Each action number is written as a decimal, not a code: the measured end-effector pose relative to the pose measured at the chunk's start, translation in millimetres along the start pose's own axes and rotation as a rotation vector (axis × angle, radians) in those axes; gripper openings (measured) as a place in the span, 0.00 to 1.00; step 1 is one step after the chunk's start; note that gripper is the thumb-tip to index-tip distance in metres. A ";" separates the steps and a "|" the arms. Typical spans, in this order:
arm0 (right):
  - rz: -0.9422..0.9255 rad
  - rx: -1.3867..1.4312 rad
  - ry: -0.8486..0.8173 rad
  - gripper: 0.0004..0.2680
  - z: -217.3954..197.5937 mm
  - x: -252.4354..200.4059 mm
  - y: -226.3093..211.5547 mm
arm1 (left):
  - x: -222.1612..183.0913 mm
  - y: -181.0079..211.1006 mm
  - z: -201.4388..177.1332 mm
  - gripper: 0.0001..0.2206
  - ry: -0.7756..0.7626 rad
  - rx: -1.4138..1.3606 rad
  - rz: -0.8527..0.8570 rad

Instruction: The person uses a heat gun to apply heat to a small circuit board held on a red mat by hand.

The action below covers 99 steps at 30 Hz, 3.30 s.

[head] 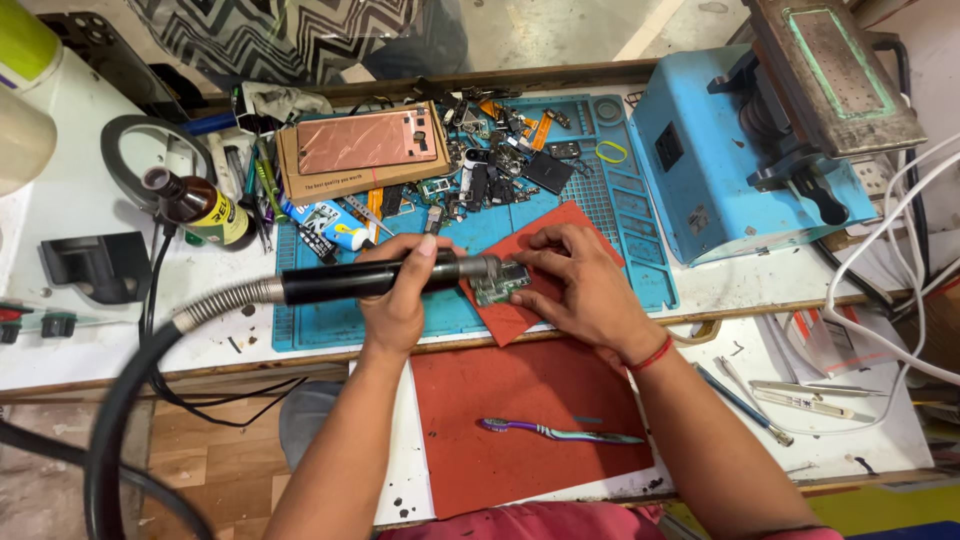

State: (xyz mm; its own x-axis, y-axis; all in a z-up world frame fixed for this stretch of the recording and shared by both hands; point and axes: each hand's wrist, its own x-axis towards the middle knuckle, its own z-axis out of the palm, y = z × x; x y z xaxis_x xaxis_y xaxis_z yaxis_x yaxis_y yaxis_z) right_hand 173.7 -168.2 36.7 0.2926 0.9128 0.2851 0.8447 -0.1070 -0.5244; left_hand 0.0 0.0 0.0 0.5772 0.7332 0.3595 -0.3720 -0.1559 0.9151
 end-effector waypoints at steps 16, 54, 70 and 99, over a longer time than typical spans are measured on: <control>-0.080 -0.040 0.036 0.14 -4.6 -0.2 -2.9 | -9.8 0.7 -0.4 0.13 -0.052 0.023 0.006; -0.133 0.136 -0.171 0.14 -30.8 52.9 47.6 | 23.9 1.2 5.1 0.12 -0.261 0.059 0.098; -0.243 0.083 -0.187 0.16 -16.0 54.3 38.2 | -8.3 8.5 7.1 0.15 -0.027 0.019 0.025; -0.234 0.093 -0.206 0.15 -14.0 42.3 42.6 | -9.7 1.7 5.7 0.14 -0.049 0.046 -0.004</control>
State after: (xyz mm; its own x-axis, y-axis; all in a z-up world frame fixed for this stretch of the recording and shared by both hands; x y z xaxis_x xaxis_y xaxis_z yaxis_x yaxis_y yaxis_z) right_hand 228.3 -139.7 37.7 -0.0098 0.9700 0.2429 0.8310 0.1430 -0.5376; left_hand -2.1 -11.1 -0.9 0.6141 0.7004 0.3638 -0.3370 -0.1841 0.9233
